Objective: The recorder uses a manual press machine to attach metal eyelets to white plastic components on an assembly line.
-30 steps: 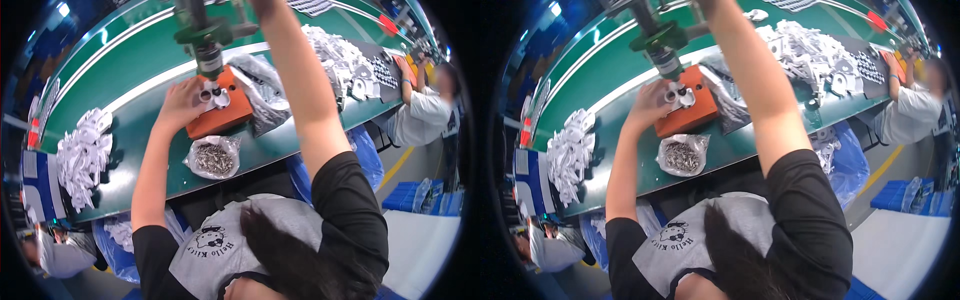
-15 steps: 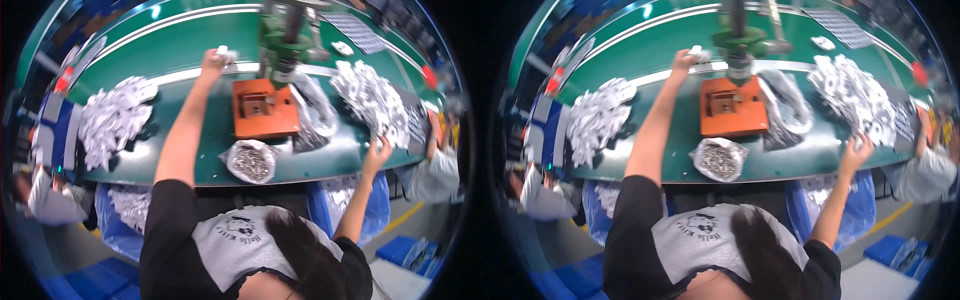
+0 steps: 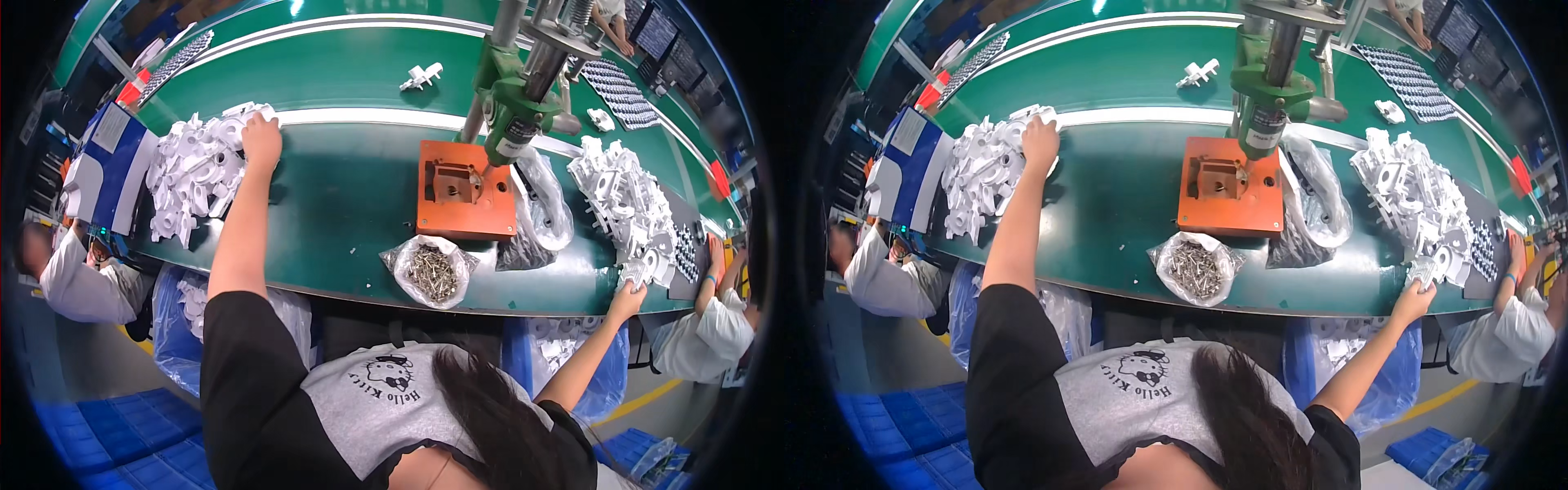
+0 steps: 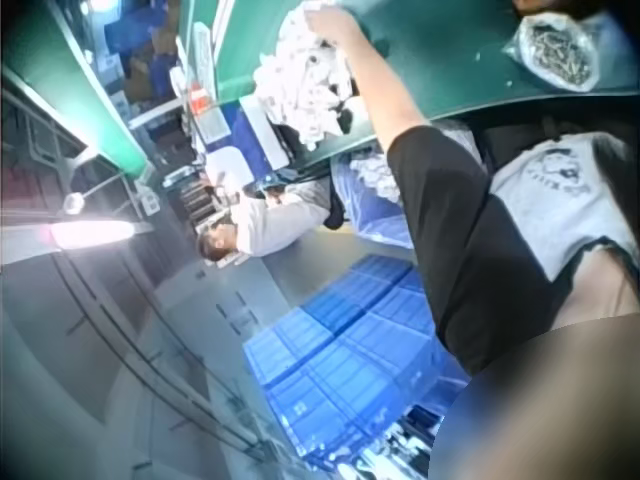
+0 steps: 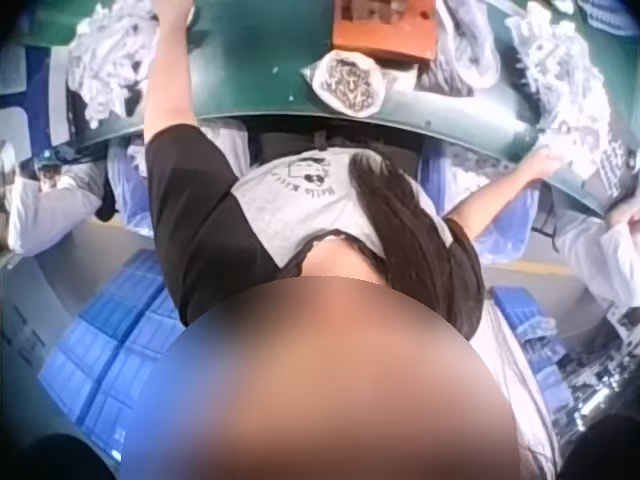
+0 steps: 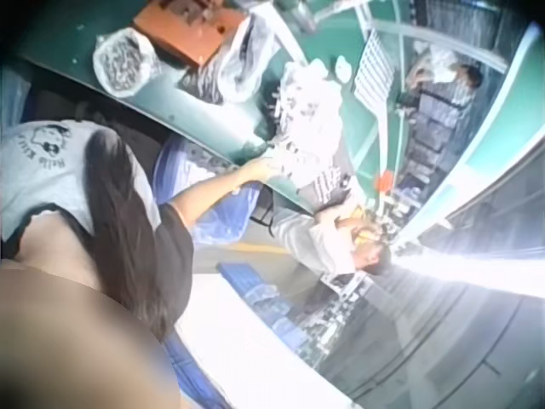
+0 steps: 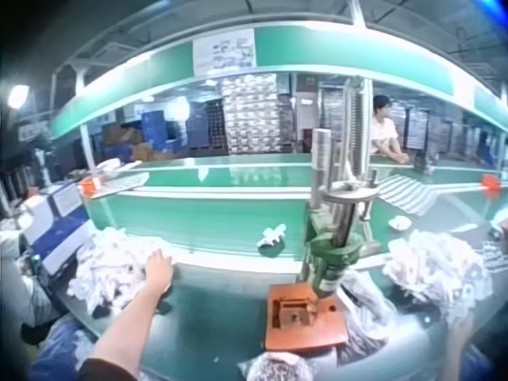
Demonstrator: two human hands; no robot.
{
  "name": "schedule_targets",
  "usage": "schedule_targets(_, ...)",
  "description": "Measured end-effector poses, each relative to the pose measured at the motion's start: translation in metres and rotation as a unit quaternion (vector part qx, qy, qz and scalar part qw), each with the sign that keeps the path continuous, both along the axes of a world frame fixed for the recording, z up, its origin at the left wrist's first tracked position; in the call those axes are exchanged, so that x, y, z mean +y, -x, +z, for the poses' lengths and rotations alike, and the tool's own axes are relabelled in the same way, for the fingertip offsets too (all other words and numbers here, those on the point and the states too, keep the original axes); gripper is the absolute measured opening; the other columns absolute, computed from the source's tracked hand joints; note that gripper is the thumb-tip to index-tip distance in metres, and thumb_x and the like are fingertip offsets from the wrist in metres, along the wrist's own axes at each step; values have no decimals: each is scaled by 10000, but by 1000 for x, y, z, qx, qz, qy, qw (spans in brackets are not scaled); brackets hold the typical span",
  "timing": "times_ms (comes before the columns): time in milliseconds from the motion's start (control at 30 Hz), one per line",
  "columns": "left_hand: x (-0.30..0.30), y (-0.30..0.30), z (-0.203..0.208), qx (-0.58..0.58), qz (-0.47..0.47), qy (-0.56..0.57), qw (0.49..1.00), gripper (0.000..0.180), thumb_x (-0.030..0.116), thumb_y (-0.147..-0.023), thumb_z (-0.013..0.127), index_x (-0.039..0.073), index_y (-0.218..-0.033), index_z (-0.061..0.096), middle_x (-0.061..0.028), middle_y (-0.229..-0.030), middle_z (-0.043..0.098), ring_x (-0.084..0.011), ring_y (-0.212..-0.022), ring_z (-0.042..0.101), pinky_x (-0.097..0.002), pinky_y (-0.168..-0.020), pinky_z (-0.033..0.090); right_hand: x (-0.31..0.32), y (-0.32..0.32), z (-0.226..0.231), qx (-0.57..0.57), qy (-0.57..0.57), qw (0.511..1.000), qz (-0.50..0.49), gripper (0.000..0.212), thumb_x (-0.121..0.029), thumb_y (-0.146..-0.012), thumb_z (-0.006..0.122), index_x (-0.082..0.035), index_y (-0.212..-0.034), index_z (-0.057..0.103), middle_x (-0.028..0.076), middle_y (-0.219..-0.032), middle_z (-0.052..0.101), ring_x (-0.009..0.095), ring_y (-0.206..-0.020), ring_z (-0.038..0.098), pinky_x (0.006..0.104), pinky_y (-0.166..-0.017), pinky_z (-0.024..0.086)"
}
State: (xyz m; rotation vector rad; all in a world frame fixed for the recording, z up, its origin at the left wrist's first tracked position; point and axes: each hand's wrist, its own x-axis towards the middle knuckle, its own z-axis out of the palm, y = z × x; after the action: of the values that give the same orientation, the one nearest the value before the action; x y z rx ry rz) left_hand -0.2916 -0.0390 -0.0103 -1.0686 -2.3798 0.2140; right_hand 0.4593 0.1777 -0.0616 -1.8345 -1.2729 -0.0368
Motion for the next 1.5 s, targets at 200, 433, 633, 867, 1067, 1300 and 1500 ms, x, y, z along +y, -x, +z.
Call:
schedule_targets(200,-4,-14,7,-103,40,-14,994,242,167,-879,435,100,-1095,522,-125,-883,680,-310,-788,677,-441,-645,524,-31,-21,16,404,-52,906,112,447,-128,-852,569,-20,-1246,387,123,-1113,555,220,-962,574,344,-612,519)
schedule_targets(433,-7,1,1,-231,110,-129,958,588,435,-843,581,5,-1201,398,-228,-994,646,-379,-925,638,-486,-758,507,-60,30,56,492,-51,815,303,381,-111,-906,510,-23,-1269,438,121,-1108,599,199,-853,625,315,-629,490)
schedule_targets(633,11,12,-10,-278,138,-195,931,444,231,-834,539,-10,-1175,388,-240,-1034,636,-395,-978,620,-488,-812,496,-87,112,80,389,36,798,459,342,-126,-927,504,12,-1234,446,194,-1175,583,171,-868,629,230,-629,478)
schedule_targets(867,0,14,0,-334,120,-163,921,271,219,-765,581,66,-969,671,-156,-1058,657,-356,-983,625,-444,-836,493,-103,166,81,368,97,745,547,361,-77,-883,522,-31,-1231,440,171,-1152,604,192,-864,640,251,-717,496)
schedule_targets(1067,-6,-19,-2,-263,-63,-83,959,368,389,-780,561,117,-1001,674,-163,-1033,661,-315,-948,637,-413,-781,484,-113,195,75,363,188,720,560,354,8,-834,567,0,-1183,511,120,-1134,601,109,-863,591,237,-724,488)
schedule_targets(1300,4,-103,10,-558,-236,-69,793,296,302,-828,635,29,-938,602,-97,-815,634,-195,-781,601,-315,-680,468,-131,239,95,332,208,664,637,356,12,-804,612,15,-1157,561,85,-1103,609,124,-914,595,249,-773,482)
schedule_targets(1500,-26,-194,50,-807,-231,-165,518,132,121,-845,552,42,-932,491,-5,-800,521,-57,-700,516,-213,-568,418,-142,291,133,97,43,674,731,381,50,-735,630,-17,-1110,611,102,-1183,625,243,-1156,552,314,-871,449)
